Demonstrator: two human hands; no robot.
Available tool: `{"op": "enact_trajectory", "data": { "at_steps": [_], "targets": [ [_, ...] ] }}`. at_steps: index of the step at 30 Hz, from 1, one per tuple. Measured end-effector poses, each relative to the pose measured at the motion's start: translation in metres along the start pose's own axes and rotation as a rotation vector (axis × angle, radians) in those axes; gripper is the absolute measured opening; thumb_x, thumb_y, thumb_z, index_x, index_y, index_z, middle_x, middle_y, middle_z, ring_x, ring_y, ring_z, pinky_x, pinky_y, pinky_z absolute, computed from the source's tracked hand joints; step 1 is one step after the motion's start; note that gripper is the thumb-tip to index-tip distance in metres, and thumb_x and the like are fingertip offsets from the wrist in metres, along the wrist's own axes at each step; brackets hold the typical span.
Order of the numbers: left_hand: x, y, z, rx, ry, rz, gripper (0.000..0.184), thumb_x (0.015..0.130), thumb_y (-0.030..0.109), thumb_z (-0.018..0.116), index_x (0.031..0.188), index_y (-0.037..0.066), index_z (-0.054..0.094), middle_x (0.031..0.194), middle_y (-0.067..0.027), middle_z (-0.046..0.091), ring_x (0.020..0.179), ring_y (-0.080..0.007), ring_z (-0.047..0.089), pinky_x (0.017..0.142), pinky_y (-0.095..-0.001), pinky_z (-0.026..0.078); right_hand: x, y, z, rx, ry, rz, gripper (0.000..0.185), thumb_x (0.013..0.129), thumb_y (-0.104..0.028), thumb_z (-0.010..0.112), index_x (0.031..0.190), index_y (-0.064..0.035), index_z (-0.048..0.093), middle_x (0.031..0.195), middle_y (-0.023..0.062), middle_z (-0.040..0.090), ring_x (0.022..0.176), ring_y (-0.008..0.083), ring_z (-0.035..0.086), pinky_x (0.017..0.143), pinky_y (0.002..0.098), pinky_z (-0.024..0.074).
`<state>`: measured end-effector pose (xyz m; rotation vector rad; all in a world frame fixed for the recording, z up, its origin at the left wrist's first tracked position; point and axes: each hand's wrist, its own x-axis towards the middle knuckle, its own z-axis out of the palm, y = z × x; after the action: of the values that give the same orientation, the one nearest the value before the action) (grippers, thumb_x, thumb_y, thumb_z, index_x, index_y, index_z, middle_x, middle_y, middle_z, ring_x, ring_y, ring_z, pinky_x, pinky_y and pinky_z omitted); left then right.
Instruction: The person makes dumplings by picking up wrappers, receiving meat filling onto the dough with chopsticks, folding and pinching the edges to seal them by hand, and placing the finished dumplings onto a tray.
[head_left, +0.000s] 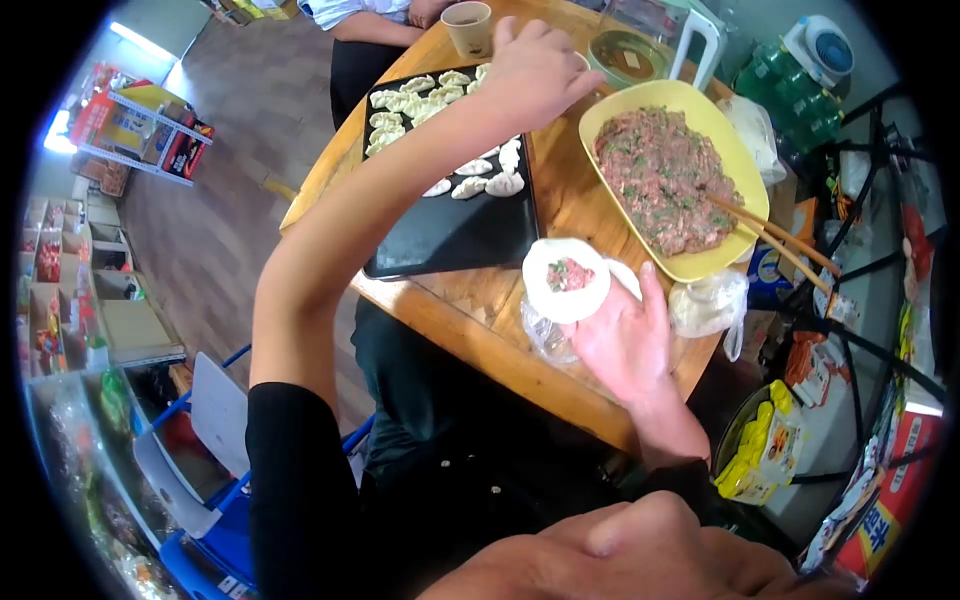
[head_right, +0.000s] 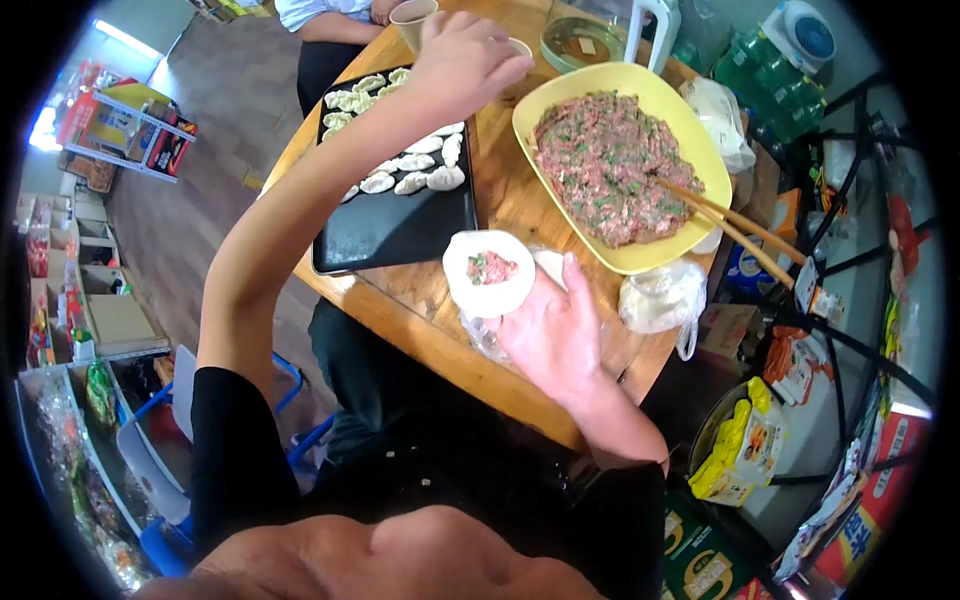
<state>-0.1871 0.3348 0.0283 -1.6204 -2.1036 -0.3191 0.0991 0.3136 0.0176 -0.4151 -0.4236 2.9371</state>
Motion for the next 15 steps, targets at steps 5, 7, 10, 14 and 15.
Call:
{"op": "enact_trajectory", "data": {
  "at_steps": [5, 7, 10, 14, 15],
  "targets": [
    [-0.07, 0.032, -0.077, -0.59, 0.094, 0.137, 0.031, 0.096, 0.028, 0.051, 0.106, 0.005, 0.07, 0.114, -0.0129, 0.061, 0.11, -0.0295, 0.051, 0.098, -0.0413, 0.034, 0.006, -0.004, -0.001, -0.059, 0.001, -0.014, 0.078, 0.099, -0.056, 0.032, 0.144, 0.0071, 0.028, 0.148, 0.0193, 0.038, 0.138, 0.0282, 0.036, 0.116, 0.0403, 0.026],
    [-0.099, 0.052, -0.099, -0.704, -0.018, 0.096, 0.03, 0.095, 0.028, 0.052, 0.106, 0.007, 0.071, 0.118, -0.0123, 0.058, 0.112, -0.0297, 0.049, 0.1, -0.042, 0.033, 0.006, -0.001, -0.003, -0.019, -0.011, -0.001, 0.076, 0.099, -0.056, 0.031, 0.144, 0.0056, 0.029, 0.145, 0.0172, 0.041, 0.135, 0.026, 0.039, 0.115, 0.0392, 0.0277],
    [-0.125, 0.071, -0.103, -0.725, -0.072, 0.07, 0.03, 0.091, 0.033, 0.059, 0.105, 0.01, 0.071, 0.126, -0.0126, 0.055, 0.12, -0.0322, 0.045, 0.104, -0.0491, 0.028, 0.005, 0.004, -0.013, 0.07, -0.108, 0.024, 0.074, 0.099, -0.056, 0.032, 0.142, 0.0041, 0.033, 0.142, 0.015, 0.044, 0.131, 0.0237, 0.044, 0.112, 0.0383, 0.0315],
    [-0.136, 0.09, -0.108, -0.628, -0.11, 0.114, 0.032, 0.087, 0.037, 0.063, 0.106, 0.011, 0.07, 0.132, -0.012, 0.051, 0.128, -0.034, 0.041, 0.108, -0.0587, 0.02, 0.011, 0.007, -0.037, 0.17, -0.457, 0.109, 0.071, 0.099, -0.055, 0.032, 0.14, 0.0028, 0.035, 0.139, 0.0135, 0.047, 0.128, 0.0223, 0.046, 0.109, 0.0376, 0.034],
    [-0.138, 0.092, -0.107, -0.613, -0.12, 0.138, 0.033, 0.086, 0.038, 0.064, 0.105, 0.012, 0.07, 0.134, -0.0118, 0.049, 0.13, -0.0342, 0.039, 0.108, -0.0625, 0.016, 0.005, 0.006, -0.014, 0.009, -0.225, 0.067, 0.07, 0.099, -0.055, 0.032, 0.139, 0.0022, 0.037, 0.138, 0.0133, 0.047, 0.127, 0.0224, 0.047, 0.109, 0.0375, 0.0345]
  ]
}}
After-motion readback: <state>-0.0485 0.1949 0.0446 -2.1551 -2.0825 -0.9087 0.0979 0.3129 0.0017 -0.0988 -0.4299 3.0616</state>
